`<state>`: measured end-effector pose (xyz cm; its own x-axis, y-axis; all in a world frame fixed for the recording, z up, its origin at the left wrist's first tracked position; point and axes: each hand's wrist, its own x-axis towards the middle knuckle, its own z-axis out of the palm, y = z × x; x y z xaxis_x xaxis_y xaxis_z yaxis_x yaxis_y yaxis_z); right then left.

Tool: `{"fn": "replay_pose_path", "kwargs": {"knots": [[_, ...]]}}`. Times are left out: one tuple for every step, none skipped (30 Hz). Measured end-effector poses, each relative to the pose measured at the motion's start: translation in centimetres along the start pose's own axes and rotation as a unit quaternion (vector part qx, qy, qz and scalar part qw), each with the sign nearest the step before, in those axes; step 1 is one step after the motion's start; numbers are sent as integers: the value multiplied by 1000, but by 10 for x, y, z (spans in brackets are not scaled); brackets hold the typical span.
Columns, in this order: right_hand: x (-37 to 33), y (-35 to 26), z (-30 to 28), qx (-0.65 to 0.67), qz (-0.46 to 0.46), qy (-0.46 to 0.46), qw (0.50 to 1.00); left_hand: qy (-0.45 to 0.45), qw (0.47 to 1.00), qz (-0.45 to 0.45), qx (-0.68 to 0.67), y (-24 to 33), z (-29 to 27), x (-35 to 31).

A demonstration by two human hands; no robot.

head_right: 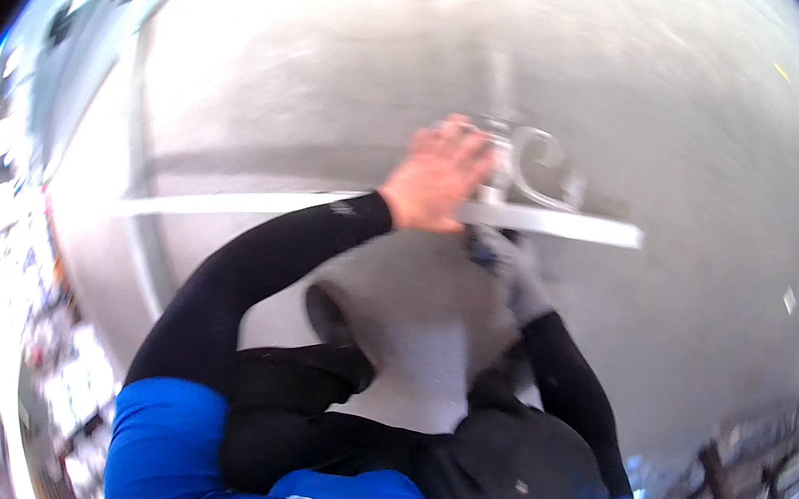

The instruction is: The person handles long metal bars and decorative metal pieces, aligning them on the floor and assembling them into a frame-like structure. They repeatedly position and adjust the components, then hand the assembled piece to a coworker.

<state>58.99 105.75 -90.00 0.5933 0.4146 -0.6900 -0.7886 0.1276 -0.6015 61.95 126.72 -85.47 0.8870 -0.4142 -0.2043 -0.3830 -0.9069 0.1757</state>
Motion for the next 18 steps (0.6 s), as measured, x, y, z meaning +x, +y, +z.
{"fn": "replay_pose_path", "kwargs": {"knots": [[-4,1,-4,-9,0,22,1000,-2,1000,10,-15,3,-1,1],[-3,12,-26,5,15,5,1000,17,999,17,-33,6,3,3],[5,26,-33,27,29,-17,999,32,998,26,-43,0,3,2],[-4,24,-35,18,30,-21,999,33,998,20,-47,9,3,0],[-8,17,-37,14,37,-17,999,28,998,20,-59,11,2,2],[-9,13,-36,11,44,-12,999,21,998,16,-61,12,2,1],[-8,12,-33,20,46,-15,999,15,998,10,-66,9,1,-1],[-9,10,-32,30,48,-13,998,10,997,9,-74,10,1,0],[-11,9,-31,40,49,-9,998,5,997,10,-82,11,0,1],[-10,8,-29,48,55,-9,997,-12,997,7,-79,8,0,3],[-13,4,-25,54,59,-3,997,-17,996,5,-83,7,0,5],[-19,-2,-25,61,61,13,996,-19,995,12,-93,8,0,10],[-18,-1,-24,50,46,4,998,-22,994,21,-102,7,-1,14],[-17,3,-27,39,26,10,999,6,994,27,-107,3,8,12],[-11,7,-34,8,24,-17,1000,37,992,33,-118,1,18,8],[1,19,-46,-39,-2,-10,999,31,994,30,-104,0,6,11],[-2,16,-33,-72,-32,-15,997,0,995,15,-102,-2,5,5],[-1,13,-27,-38,-8,-23,999,3,995,14,-103,-3,6,4]]}}
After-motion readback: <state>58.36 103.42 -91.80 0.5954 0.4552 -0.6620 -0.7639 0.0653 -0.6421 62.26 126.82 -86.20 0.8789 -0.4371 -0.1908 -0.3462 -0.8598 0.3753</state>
